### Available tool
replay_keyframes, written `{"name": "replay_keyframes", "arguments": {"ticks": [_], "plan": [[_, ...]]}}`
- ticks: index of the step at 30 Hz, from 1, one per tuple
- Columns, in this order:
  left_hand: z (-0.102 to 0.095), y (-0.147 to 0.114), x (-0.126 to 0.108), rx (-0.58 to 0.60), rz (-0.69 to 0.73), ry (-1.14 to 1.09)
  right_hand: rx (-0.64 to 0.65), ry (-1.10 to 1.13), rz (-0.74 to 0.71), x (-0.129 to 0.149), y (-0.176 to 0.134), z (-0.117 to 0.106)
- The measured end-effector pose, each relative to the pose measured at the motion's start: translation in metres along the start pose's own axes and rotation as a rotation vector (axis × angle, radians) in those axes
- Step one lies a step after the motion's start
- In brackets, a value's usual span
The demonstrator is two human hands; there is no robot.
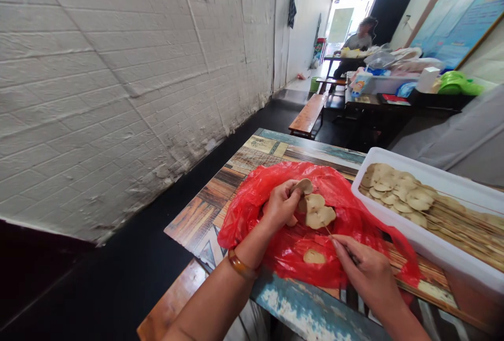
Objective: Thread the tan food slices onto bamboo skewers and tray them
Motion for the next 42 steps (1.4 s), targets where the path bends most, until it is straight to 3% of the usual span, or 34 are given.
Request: {"name": "replay_keyframes", "arguments": {"ticks": [16, 29, 42], "plan": [[0.01, -0.004, -0.002, 0.08, -0.074, -0.066, -0.018, 0.004, -0.001, -0.001, 0.0, 0.0], [0.01, -0.006, 0.02, 0.067, -0.354, -0.524, -0.033, 0.031, -0.023, -0.001, -0.002, -0.001], [0.006, -0.002, 0.025, 0.024, -0.287, -0.481, -0.022, 0.02, -0.032, -0.002, -0.003, 0.001]]}}
Point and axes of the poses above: each hand's wrist, its own y-axis towards the middle knuckle, its own z-axis out of the palm, x = y × z, the point moved 9 cm from there along y, towards the middle knuckle, and after that the axes turned 11 degrees about y, right-handed, at the moved point
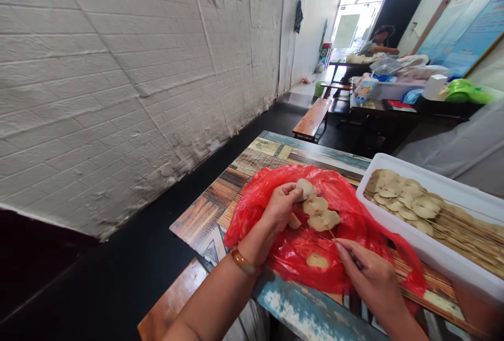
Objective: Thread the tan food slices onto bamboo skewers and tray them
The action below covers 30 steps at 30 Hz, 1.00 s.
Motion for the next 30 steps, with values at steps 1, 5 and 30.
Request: {"name": "replay_keyframes", "arguments": {"ticks": [1, 5, 30], "plan": [[-0.0004, 0.0001, 0.0002, 0.0, 0.004, 0.003, -0.002, -0.002, -0.006, 0.0007, 0.0, -0.0001], [0.0006, -0.0009, 0.0, 0.012, 0.008, 0.001, -0.005, -0.018, -0.013, 0.0015, 0.0007, -0.0008], [0.0042, -0.0016, 0.0079, 0.036, -0.075, -0.057, -0.037, -0.101, -0.069, -0.0035, -0.0021, 0.0014]]}}
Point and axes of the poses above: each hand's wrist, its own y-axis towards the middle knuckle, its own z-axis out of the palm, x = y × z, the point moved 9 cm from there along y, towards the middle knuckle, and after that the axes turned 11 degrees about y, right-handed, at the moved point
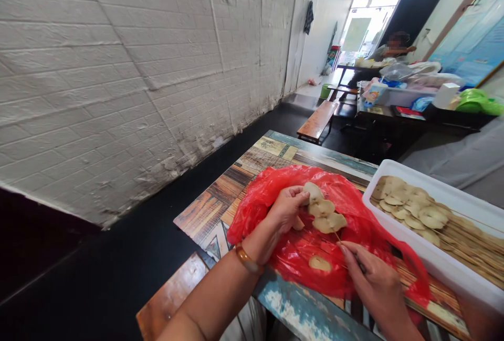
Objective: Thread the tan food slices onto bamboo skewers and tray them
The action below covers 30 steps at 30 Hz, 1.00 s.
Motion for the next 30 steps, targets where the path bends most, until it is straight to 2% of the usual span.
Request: {"name": "replay_keyframes", "arguments": {"ticks": [8, 12, 20, 30], "plan": [[0.0021, -0.0038, 0.0017, 0.009, -0.083, -0.049, -0.007, -0.055, -0.052, 0.0061, 0.002, -0.0025], [-0.0009, -0.0045, -0.0003, -0.031, -0.071, -0.033, -0.008, -0.095, -0.077, 0.0083, 0.0024, -0.0032], [-0.0002, -0.0036, 0.0004, -0.018, -0.052, 0.02, -0.023, -0.143, -0.124, 0.0104, 0.0008, -0.0029], [0.0038, -0.0043, -0.0005, 0.019, -0.028, 0.05, 0.006, -0.097, -0.053, 0.0099, 0.0033, 0.0018]]}}
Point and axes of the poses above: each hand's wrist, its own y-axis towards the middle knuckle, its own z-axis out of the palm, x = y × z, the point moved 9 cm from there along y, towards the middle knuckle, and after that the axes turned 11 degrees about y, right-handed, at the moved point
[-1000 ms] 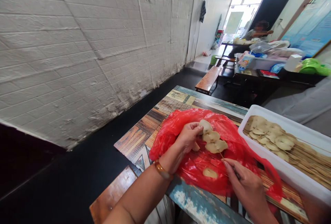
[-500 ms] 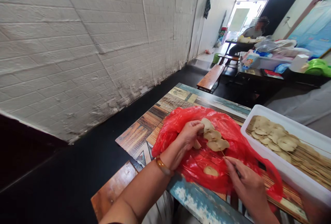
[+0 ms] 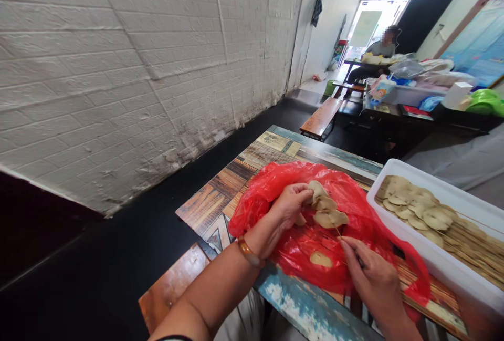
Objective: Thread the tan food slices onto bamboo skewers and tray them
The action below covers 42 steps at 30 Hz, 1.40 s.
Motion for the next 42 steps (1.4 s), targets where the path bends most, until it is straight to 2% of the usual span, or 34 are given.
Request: {"name": "replay_keyframes", "arguments": {"ticks": [12, 18, 32, 42], "plan": [[-0.002, -0.002, -0.006, -0.039, 0.0, -0.039, 0.021, 0.051, 0.042, -0.004, 0.001, 0.0], [-0.005, 0.001, -0.002, -0.062, -0.011, -0.071, 0.01, 0.059, 0.032, -0.009, -0.001, 0.001], [-0.002, 0.0, 0.004, -0.031, -0.041, -0.027, -0.025, 0.027, -0.002, -0.006, 0.0, -0.002], [-0.004, -0.001, 0.005, -0.053, -0.066, -0.005, 0.003, 0.029, -0.034, -0.009, -0.002, -0.002]]}}
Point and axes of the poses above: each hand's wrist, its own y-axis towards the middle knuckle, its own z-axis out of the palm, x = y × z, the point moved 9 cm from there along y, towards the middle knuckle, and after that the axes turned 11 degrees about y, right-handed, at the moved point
